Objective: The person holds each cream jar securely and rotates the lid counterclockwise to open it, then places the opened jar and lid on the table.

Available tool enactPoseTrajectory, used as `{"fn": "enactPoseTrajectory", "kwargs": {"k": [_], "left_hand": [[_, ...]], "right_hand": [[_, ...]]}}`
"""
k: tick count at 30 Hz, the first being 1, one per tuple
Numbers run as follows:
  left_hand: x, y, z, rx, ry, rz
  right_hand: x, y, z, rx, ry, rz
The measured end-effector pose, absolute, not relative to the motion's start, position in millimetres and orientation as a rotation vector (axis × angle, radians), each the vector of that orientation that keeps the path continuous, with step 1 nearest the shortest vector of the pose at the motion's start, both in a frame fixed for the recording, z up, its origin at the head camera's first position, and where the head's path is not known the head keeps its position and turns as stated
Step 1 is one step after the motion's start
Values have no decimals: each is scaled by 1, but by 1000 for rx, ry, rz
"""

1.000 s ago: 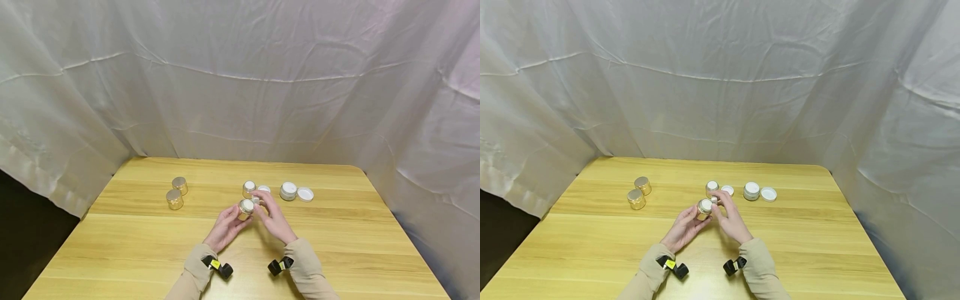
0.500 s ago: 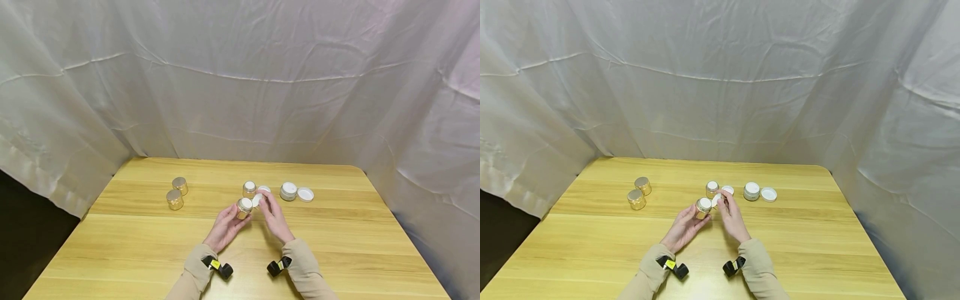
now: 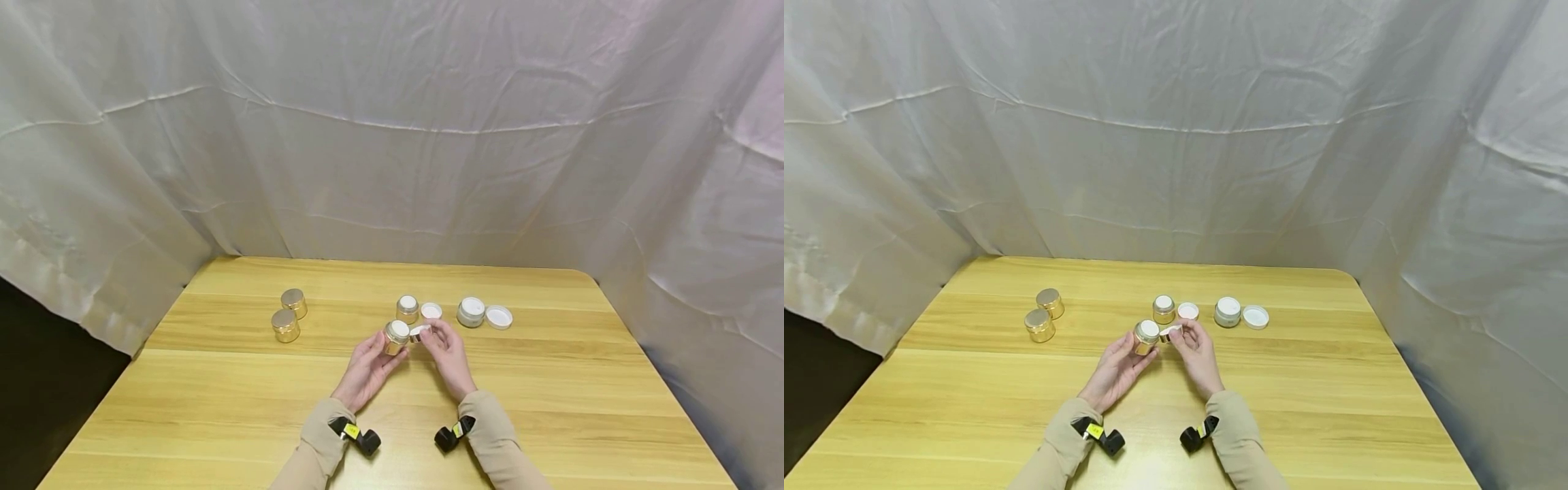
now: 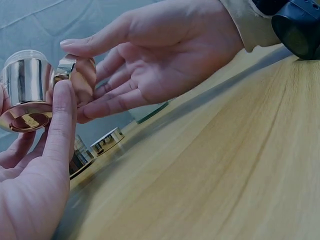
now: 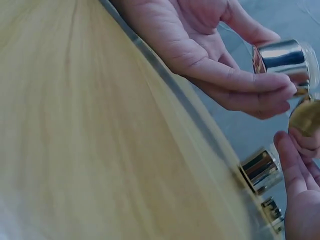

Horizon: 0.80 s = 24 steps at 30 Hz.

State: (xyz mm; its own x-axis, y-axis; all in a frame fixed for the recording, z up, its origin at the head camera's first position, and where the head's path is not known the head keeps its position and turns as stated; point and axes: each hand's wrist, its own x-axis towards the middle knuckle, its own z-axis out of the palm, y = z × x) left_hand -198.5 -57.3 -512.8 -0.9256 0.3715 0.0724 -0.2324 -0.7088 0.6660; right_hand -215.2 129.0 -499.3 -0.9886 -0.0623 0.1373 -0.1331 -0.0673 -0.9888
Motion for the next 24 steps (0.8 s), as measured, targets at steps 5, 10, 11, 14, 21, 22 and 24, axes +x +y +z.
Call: {"fn": "enactPoseTrajectory", "kwargs": {"k": [5,10,11,14,21,22,24], "left_hand": [[-198,-57,-513,249,977,2662],[-199,-57,-512,185,975,2727],[-199,-57,-512,171,976,2739],[-199,-57,-510,124,968,2778],[-202,-57,-509,-3,942,2877],[-202,-57,-509,-17,937,2891],[-203,-58,-509,-32,935,2918]], "right_hand": [[-218,131,-512,227,-2019,2372],[-220,133,-517,185,-2095,2387],[-220,133,-517,185,-2130,2370],[-220,132,-516,200,-2237,2296],[-218,122,-517,285,-2383,2048],[-218,120,-517,292,-2394,2013],[-218,118,-518,312,-2410,1955]]}}
